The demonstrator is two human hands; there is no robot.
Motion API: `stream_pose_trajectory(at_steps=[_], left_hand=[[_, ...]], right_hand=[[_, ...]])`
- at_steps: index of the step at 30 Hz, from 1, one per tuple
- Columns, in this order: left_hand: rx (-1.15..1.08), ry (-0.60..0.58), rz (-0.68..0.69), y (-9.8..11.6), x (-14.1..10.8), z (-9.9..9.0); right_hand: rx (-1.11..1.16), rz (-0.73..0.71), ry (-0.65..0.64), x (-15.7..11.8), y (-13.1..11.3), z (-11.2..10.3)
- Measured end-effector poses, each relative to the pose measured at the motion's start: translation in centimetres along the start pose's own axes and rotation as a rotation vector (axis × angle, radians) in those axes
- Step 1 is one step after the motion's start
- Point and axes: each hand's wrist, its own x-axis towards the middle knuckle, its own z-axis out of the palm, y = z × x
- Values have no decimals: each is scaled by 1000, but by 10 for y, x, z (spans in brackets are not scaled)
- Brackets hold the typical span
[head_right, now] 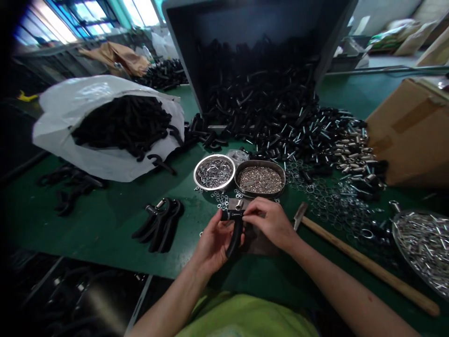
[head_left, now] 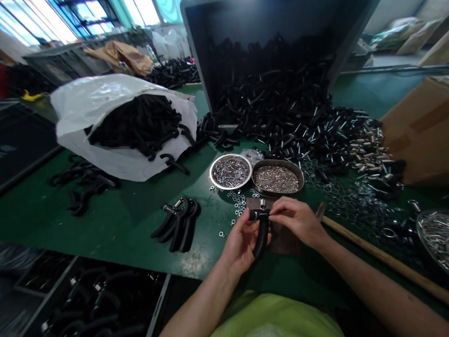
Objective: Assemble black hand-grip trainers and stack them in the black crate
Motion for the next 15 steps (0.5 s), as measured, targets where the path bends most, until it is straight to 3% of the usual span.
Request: stream_pose_trajectory(at_steps=[4,8,10,15], left_hand=[[121,-5,31,0,-2,-5],[504,-50,143,9,4,-12],[782,-96,224,17,10,-13],[1573,-146,536,25,22,-14]], right_hand=[[106,61,-30,0,3,-1],[38,75,-130,0,14,-6],[-223,-79,-164,1,24,-8],[-997,-715,-184,-2,51,-10]])
